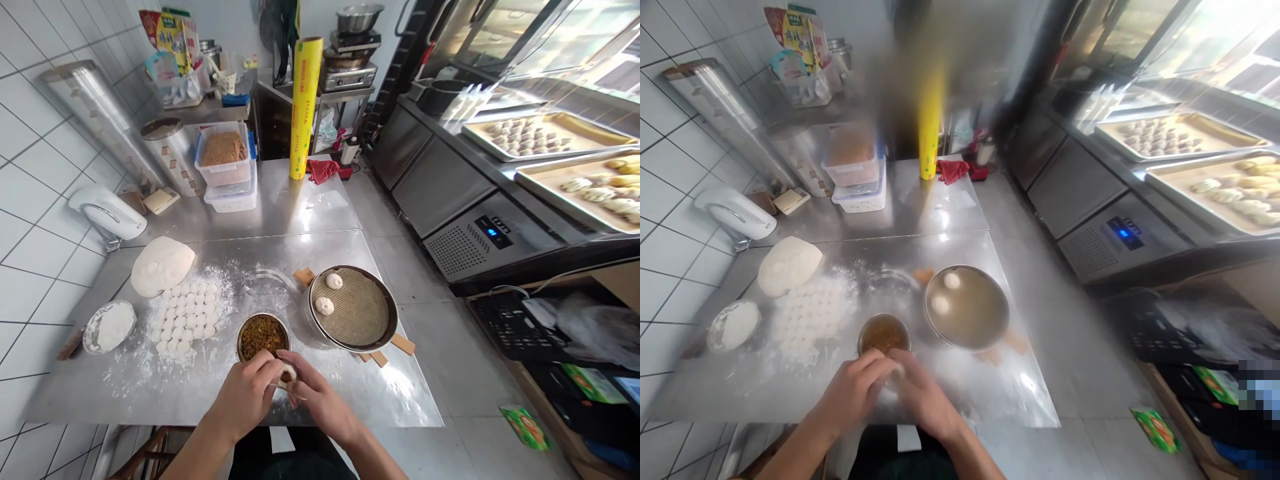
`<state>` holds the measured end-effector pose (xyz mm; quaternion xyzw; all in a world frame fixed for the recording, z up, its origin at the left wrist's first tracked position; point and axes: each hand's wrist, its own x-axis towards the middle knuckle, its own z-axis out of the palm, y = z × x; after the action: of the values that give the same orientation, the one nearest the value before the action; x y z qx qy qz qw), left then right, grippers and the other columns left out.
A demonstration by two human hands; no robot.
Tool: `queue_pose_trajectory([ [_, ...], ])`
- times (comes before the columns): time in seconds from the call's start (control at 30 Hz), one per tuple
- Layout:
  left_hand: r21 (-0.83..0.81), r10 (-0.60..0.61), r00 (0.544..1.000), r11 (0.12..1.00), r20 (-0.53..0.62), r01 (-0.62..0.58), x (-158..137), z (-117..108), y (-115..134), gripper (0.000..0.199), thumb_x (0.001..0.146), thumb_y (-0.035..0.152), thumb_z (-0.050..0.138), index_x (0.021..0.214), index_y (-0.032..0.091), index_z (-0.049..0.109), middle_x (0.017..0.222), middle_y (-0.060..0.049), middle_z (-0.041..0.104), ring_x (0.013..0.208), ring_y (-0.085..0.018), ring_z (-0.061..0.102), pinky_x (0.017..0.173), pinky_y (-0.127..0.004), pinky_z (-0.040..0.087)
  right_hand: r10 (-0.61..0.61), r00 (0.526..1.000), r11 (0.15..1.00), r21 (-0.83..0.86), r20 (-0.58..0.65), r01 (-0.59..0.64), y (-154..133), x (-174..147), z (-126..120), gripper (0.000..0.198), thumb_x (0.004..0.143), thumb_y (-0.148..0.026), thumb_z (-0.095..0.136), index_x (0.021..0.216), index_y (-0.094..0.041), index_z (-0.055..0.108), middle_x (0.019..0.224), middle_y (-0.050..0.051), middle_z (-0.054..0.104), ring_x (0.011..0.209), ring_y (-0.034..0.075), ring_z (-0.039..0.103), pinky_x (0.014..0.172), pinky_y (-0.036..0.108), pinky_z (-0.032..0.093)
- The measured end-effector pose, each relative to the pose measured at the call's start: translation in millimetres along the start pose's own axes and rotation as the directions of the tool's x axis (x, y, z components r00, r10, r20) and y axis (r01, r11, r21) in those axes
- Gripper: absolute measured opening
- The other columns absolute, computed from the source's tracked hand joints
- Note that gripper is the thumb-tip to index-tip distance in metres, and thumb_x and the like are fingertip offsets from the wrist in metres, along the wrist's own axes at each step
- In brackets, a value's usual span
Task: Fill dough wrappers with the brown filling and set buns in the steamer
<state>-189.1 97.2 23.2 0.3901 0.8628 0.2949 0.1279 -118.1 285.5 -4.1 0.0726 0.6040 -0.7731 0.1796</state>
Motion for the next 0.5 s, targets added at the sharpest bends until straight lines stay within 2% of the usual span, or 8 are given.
queue_pose_trajectory([
  [0.07, -0.005, -0.028, 0.999, 1.0, -0.032, 0.028, 1.1, -1.4, 2.2, 0.026, 0.106, 0.019, 0.043, 0.108, 0.02, 0.069, 0.095, -0.005, 0.067, 0.075, -0.016, 0.068, 0.064, -0.027, 0.056, 0.021, 1.0, 0.997, 0.075, 0.01, -0.021, 1.0, -1.8, -0.7, 0.037, 0.109, -0.046, 0.049, 0.139, -0.027, 0.059, 0.106, 0.004, 0.066, 0.09, 0.021, 0.061, 0.086, 0.04, 0.051],
  [0.17, -0.011, 0.005, 0.998, 1.0, -0.058, -0.006, 3.4, -2.8, 6.4, 0.033, 0.105, 0.015, 0.043, 0.129, 0.022, 0.065, 0.104, -0.007, 0.069, 0.084, -0.017, 0.072, 0.07, -0.027, 0.06, 0.004, 1.0, 0.989, 0.145, 0.025, -0.007, 6.6, -2.2, 0.8, 0.037, 0.11, -0.05, 0.043, 0.127, -0.024, 0.063, 0.103, 0.005, 0.063, 0.089, 0.021, 0.06, 0.087, 0.041, 0.05],
  [0.23, 0.0, 0.023, 0.998, 1.0, -0.05, -0.023, 4.4, -2.3, 7.9, 0.037, 0.104, 0.012, 0.043, 0.133, 0.023, 0.063, 0.106, -0.007, 0.07, 0.085, -0.018, 0.072, 0.07, -0.027, 0.06, -0.027, 1.0, 0.991, 0.131, 0.014, 0.025, 10.5, -1.7, 2.2, 0.037, 0.11, -0.051, 0.044, 0.128, -0.024, 0.062, 0.106, 0.006, 0.063, 0.091, 0.02, 0.058, 0.089, 0.041, 0.049],
  [0.33, 0.056, 0.03, 0.999, 0.998, -0.039, -0.028, 4.0, 0.6, 7.4, 0.03, 0.102, 0.01, 0.045, 0.118, 0.021, 0.067, 0.098, -0.006, 0.068, 0.077, -0.018, 0.07, 0.062, -0.028, 0.057, -0.064, 0.998, 0.992, 0.114, 0.013, 0.062, 11.3, -1.5, 3.3, 0.037, 0.109, -0.053, 0.046, 0.131, -0.026, 0.06, 0.115, 0.007, 0.063, 0.094, 0.021, 0.056, 0.093, 0.041, 0.048],
  [0.43, 0.087, 0.063, 0.998, 0.994, -0.03, -0.061, 2.3, 2.2, 5.9, 0.037, 0.101, 0.009, 0.045, 0.133, 0.019, 0.061, 0.108, -0.008, 0.069, 0.083, -0.02, 0.072, 0.063, -0.03, 0.058, -0.086, 0.996, 0.993, 0.087, 0.03, 0.083, 5.0, -3.0, 3.1, 0.035, 0.109, -0.05, 0.047, 0.132, -0.028, 0.061, 0.123, 0.007, 0.063, 0.101, 0.022, 0.056, 0.102, 0.043, 0.045],
  [0.5, 0.066, 0.068, 0.997, 0.996, -0.019, -0.067, 1.6, 1.0, 5.9, 0.038, 0.102, 0.009, 0.045, 0.136, 0.021, 0.06, 0.111, -0.008, 0.07, 0.088, -0.021, 0.073, 0.066, -0.031, 0.059, -0.045, 0.998, 0.995, 0.087, 0.031, 0.043, -0.1, -4.4, 2.0, 0.033, 0.11, -0.047, 0.048, 0.135, -0.03, 0.061, 0.123, 0.006, 0.063, 0.104, 0.022, 0.055, 0.104, 0.043, 0.043],
])
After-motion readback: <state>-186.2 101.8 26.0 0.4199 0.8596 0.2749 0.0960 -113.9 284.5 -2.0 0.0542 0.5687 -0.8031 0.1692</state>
